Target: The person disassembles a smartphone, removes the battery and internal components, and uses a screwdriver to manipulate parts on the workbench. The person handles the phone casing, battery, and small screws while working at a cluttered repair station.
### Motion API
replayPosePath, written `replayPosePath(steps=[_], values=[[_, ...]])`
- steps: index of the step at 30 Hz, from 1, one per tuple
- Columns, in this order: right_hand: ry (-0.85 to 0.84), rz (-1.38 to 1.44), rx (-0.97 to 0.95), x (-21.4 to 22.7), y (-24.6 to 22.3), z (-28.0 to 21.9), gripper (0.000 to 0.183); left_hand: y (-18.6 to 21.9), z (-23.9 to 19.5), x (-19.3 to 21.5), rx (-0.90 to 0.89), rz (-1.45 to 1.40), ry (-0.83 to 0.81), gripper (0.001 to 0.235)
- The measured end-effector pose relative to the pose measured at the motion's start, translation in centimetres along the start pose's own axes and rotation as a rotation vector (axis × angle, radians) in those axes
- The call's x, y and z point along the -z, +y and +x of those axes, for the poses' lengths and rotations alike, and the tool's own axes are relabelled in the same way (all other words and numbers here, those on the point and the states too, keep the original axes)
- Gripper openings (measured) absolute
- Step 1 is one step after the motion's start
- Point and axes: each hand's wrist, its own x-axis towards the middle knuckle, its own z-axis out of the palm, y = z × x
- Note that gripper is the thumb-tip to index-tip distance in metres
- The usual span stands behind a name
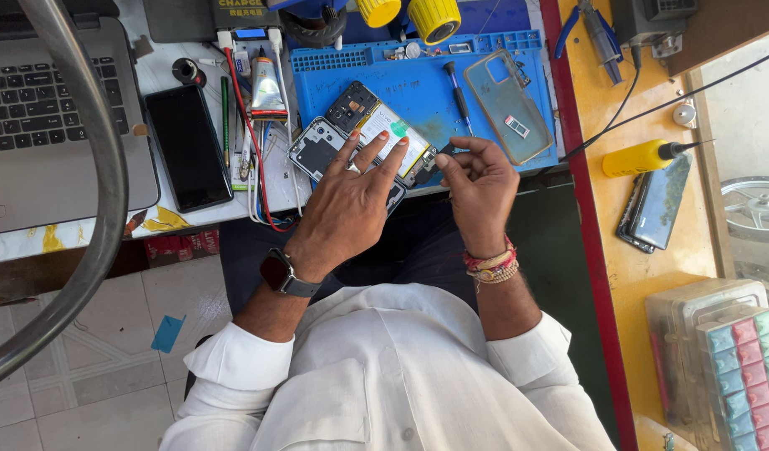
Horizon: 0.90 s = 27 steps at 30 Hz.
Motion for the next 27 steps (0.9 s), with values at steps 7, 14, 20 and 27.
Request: replayPosePath(steps=[7, 14, 20, 27], values=[[-0.021, -0.036, 0.002, -0.8, 1.1, 0.1, 0.026, -0.5, 0.3, -0.8, 0.034, -0.004, -0.032, 0.057], [-0.025, -0.082, 0.015, -0.7, 1.0, 0.1, 0.025, -0.7, 0.1, -1.0, 0.03, -0.002, -0.001, 0.052], [-0.043, -0.064, -0.003, -0.8, 1.1, 0.1, 0.025, -0.8, 0.0, -1.3, 0.035, -0.022, 0.013, 0.047], [-0.027, -0.224, 0.134, -1.1, 1.0, 0.0, 0.026, -0.9, 0.0, -0.9, -0.027, 0.006, 0.027, 0.029]])
